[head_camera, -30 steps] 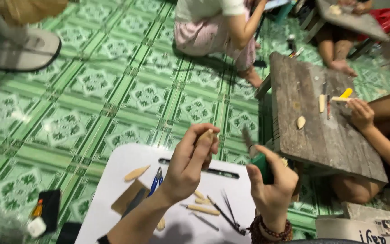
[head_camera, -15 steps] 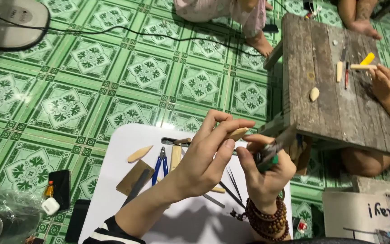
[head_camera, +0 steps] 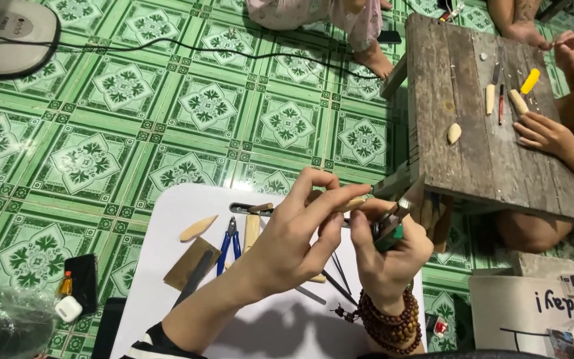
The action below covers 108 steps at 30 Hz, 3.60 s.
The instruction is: Carving a small wooden piece into a specific shape using a hand-held carving knife.
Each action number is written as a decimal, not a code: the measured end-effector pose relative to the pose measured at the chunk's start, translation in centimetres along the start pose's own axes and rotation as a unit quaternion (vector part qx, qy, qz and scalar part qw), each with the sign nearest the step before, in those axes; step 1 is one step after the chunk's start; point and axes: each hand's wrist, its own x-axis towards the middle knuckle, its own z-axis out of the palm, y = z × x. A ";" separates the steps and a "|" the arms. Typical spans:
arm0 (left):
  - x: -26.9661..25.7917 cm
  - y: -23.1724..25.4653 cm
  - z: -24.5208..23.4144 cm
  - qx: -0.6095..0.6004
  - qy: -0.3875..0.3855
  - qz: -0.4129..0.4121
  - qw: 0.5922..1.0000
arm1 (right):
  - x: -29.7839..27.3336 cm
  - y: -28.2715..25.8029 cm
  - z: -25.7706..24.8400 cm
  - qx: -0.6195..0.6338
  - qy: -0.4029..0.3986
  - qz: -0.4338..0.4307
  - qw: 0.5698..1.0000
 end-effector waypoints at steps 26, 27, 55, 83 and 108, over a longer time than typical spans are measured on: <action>0.1 -0.4 -0.1 0.111 -0.017 0.056 0.992 | -0.2 4.5 0.1 0.296 -0.031 0.101 0.949; 0.0 -0.6 -0.1 0.103 -0.021 0.049 0.993 | -0.4 4.9 0.1 0.327 -0.033 0.091 0.940; 0.1 0.3 -2.4 -0.198 -0.032 -0.133 0.971 | 2.2 -0.7 -1.2 -0.183 -0.150 -0.180 0.955; 0.3 -0.4 -4.1 -0.098 -0.061 -0.060 0.991 | 1.4 -0.4 -0.3 -0.207 -0.118 -0.242 0.941; 0.3 -1.0 -1.9 -0.049 -0.007 -0.019 0.999 | 1.8 0.1 -1.0 -0.222 -0.079 -0.256 0.938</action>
